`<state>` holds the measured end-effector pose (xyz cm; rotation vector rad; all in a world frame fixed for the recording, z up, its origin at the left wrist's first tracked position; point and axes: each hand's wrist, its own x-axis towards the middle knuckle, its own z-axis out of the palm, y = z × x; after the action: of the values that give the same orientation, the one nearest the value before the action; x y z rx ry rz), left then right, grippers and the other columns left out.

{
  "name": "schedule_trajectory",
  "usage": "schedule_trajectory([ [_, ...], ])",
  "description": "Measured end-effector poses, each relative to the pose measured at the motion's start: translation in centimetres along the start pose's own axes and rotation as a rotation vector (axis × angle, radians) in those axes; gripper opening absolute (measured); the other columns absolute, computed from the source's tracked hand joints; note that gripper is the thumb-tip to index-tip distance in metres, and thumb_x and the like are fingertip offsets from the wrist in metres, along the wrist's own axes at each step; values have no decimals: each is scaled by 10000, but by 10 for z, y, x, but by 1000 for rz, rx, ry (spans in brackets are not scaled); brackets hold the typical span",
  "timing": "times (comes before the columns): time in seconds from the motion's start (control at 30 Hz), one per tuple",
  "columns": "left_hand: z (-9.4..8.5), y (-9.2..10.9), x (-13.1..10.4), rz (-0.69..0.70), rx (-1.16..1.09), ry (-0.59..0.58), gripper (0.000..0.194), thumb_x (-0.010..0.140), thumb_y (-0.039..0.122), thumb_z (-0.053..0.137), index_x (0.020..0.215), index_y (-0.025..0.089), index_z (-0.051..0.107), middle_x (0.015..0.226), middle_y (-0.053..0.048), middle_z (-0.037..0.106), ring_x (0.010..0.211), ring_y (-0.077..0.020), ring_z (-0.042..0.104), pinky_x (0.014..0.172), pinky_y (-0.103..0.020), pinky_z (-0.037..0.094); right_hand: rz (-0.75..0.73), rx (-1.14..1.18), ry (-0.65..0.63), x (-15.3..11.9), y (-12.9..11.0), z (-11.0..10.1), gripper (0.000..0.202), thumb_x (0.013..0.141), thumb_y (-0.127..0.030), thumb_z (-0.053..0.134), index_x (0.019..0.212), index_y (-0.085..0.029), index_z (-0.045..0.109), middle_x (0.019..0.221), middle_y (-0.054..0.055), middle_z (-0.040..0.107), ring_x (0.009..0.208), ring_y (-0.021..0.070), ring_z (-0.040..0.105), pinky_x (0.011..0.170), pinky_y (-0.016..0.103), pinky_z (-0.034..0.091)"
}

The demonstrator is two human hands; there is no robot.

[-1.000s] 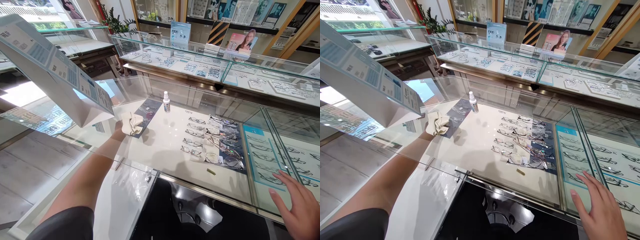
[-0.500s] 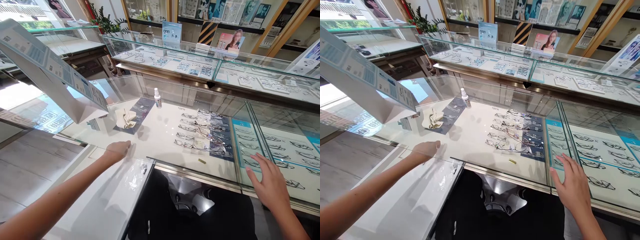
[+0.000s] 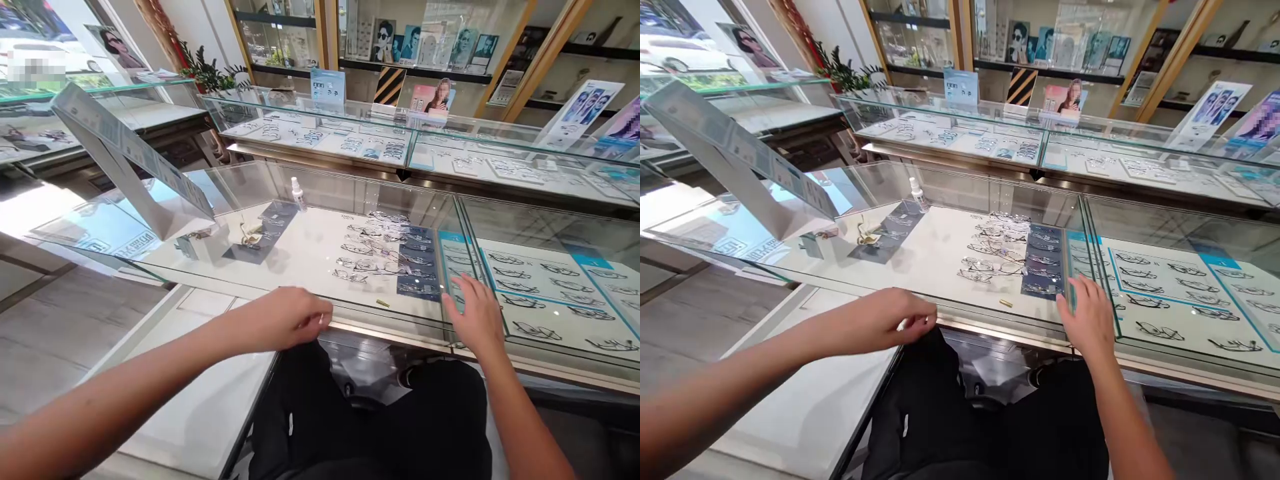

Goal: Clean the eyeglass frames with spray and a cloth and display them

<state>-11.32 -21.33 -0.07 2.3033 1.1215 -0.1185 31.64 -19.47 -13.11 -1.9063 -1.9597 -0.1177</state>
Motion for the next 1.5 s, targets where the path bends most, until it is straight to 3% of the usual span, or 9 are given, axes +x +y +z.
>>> schedule_trajectory([
  [0.2,-27,25,91,144,392,385,141,980,342,671,1006,222,742,1067,-98,787,1020,-297,695,895,-407,459,18,82,7,2,-2,3,509,1074,-522,500,1436,-209,675,1616,155,636,1497,382,540,1235,566,430],
  [0.43,-39,7,174,151,503,313,307,829,373,842,1075,202,772,1186,-114,818,1177,-347,614,968,-421,397,46,116,-22,5,-3,4,506,1074,-506,510,1452,-207,666,1642,159,614,1530,384,502,1237,579,414],
  [0.6,-39,-2,192,173,486,252,248,832,352,801,1043,222,783,1077,-85,836,1135,-320,611,955,-395,373,54,128,-26,5,-6,3,497,1077,-503,516,1447,-208,669,1645,158,611,1533,382,497,1253,578,396],
  [0.8,-36,-6,194,221,548,299,100,813,248,742,883,210,802,1000,-94,840,1070,-308,617,933,-413,378,53,138,-25,6,-7,2,507,1080,-512,507,1444,-200,671,1640,168,614,1531,386,499,1248,584,395],
  [0.97,-29,-6,197,204,596,331,126,812,241,698,856,196,807,994,-117,843,1055,-319,629,930,-446,397,77,132,-36,6,-8,0,504,1077,-510,501,1450,-214,669,1647,149,612,1532,384,501,1235,587,409],
  [1.1,-27,-6,190,171,569,318,108,787,240,708,836,196,794,938,-116,834,1057,-331,645,925,-454,414,58,142,-16,5,-7,-1,497,1072,-514,504,1425,-216,684,1628,156,627,1511,391,518,1224,591,415],
  [1.23,-32,-5,153,143,517,301,65,798,221,703,816,203,763,902,-89,822,1037,-308,654,927,-430,415,57,136,-18,5,-6,-1,493,1075,-509,507,1428,-214,684,1626,154,631,1516,386,521,1232,585,413],
  [1.37,-39,3,79,152,360,259,82,840,230,674,830,235,756,875,-53,793,985,-281,650,979,-416,436,55,119,-17,4,-4,0,505,1076,-522,507,1435,-214,684,1639,145,626,1521,383,523,1240,577,416],
  [1.5,-26,-7,-9,31,139,19,86,755,237,743,813,294,771,950,-46,780,985,-280,682,952,-359,518,38,105,-12,2,-3,-1,524,1079,-544,489,1436,-212,682,1636,144,631,1512,387,532,1236,583,427],
])
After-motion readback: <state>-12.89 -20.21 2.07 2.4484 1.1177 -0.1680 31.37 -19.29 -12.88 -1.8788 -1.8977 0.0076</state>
